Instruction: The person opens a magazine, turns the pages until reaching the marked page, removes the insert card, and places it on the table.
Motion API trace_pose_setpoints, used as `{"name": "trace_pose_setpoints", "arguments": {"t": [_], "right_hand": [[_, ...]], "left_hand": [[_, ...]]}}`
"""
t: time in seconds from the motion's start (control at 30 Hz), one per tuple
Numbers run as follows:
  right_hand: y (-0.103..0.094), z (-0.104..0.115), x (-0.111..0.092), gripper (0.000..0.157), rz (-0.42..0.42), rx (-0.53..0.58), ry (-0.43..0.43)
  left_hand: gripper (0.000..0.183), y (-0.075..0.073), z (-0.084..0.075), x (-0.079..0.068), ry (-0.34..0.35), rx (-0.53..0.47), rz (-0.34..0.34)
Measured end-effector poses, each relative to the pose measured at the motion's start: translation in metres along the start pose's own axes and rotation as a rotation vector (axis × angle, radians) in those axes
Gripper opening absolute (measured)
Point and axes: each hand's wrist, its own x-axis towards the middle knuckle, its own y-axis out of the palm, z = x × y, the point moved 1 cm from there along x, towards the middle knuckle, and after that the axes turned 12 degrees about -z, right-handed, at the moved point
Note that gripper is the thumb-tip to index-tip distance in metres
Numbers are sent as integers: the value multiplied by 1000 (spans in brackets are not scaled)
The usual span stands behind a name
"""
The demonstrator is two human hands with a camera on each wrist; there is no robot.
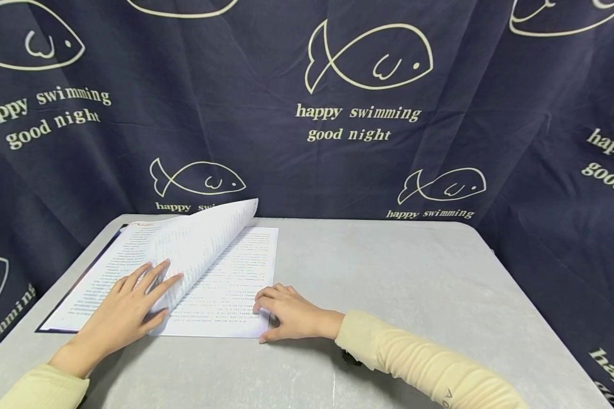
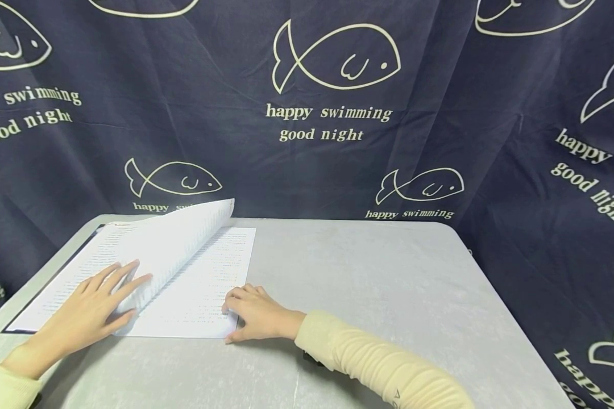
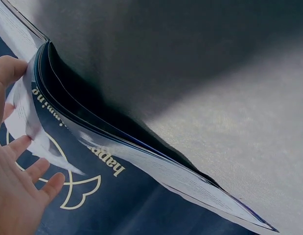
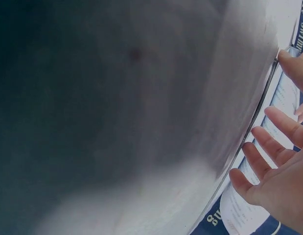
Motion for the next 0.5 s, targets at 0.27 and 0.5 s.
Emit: {"name": "trace_pose_setpoints", "arguments": {"t": [0.27,0.5], "right_hand": [[-1,-2,0,46,-7,7,-12],[-2,-3,0,47,7,20,-1]], "left_hand": [[45,0,2,-2,13,-22,4],[52,1,1,-4,7,-15,29]]}}
